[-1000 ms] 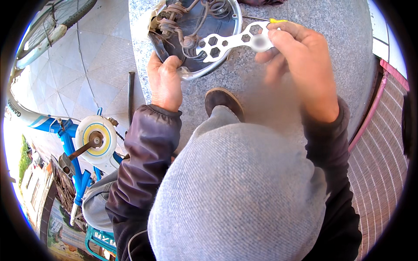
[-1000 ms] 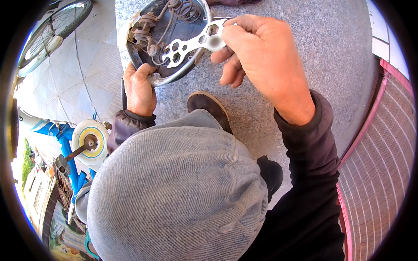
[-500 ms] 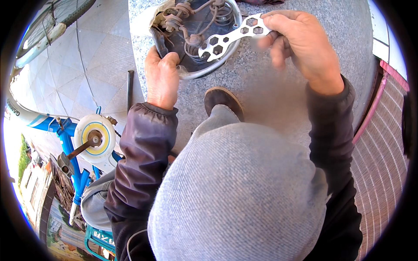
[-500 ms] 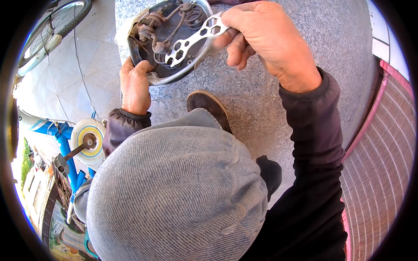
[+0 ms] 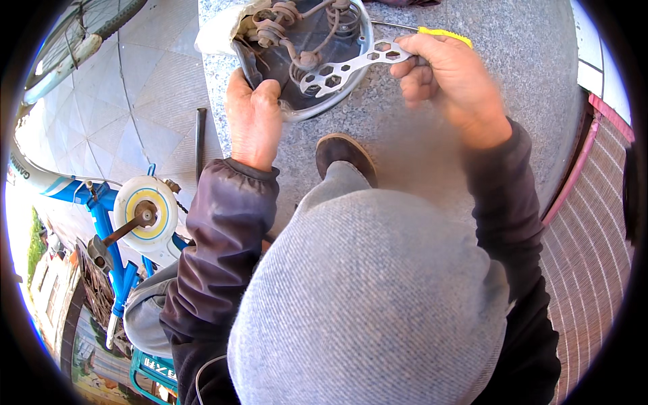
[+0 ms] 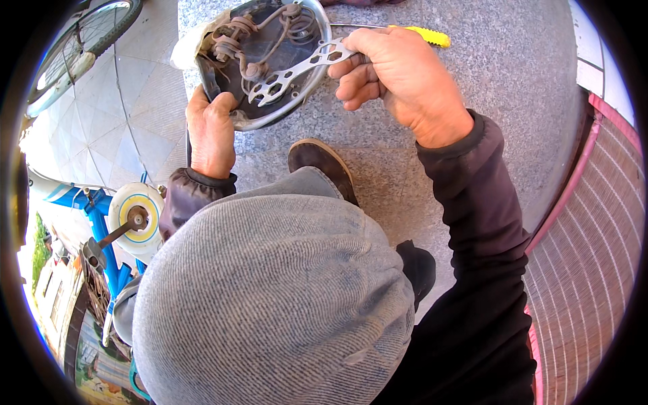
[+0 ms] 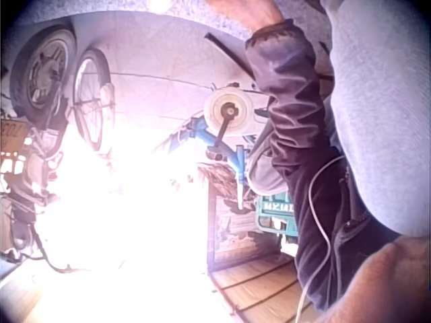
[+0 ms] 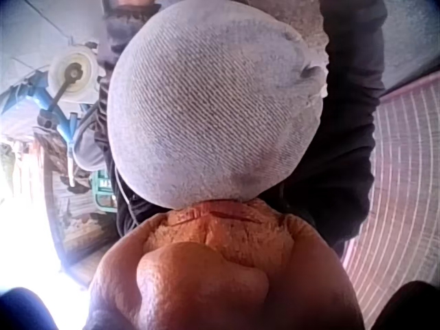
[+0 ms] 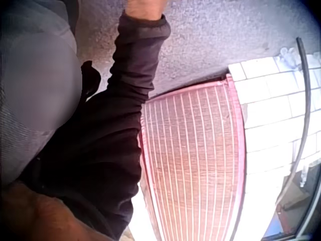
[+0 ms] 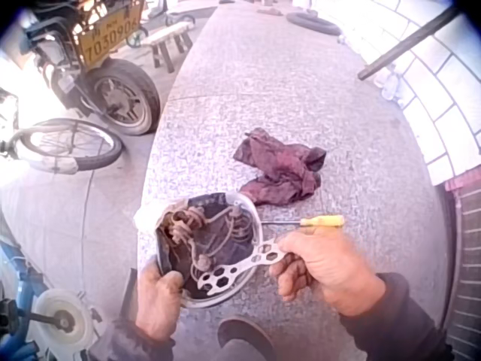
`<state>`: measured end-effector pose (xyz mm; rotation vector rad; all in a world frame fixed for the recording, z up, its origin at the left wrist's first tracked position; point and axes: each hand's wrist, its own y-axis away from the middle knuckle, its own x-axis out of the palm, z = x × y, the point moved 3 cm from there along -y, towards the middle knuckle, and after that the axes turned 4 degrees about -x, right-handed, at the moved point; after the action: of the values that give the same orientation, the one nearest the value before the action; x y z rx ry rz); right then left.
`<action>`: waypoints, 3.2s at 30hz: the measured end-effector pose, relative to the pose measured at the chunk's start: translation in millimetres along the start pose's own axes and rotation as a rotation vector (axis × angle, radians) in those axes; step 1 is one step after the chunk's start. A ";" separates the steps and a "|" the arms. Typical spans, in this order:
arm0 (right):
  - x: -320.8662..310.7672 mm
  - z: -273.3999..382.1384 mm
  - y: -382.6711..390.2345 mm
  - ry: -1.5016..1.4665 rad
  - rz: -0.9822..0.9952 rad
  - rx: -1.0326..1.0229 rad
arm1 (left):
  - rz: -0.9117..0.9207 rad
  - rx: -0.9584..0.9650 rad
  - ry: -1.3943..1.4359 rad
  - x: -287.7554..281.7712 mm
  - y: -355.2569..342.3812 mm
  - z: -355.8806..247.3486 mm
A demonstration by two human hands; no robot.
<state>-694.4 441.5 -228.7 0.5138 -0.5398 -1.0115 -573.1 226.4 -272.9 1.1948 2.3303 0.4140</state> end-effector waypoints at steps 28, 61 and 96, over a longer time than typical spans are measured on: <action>21.7 -15.5 16.1 -0.131 0.095 0.035 | 0.013 -0.018 0.188 -0.6 3.3 3.5; 40.3 -8.8 33.0 -0.129 0.142 0.011 | -0.096 0.087 -0.032 -0.5 2.8 -2.2; 87.4 -5.1 40.2 -0.042 0.168 -0.143 | 0.085 -0.139 0.214 4.1 5.3 -6.9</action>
<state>-628.1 382.3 -191.5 0.3154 -0.5339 -0.8947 -575.3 232.4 -265.8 1.2369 2.3874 0.7552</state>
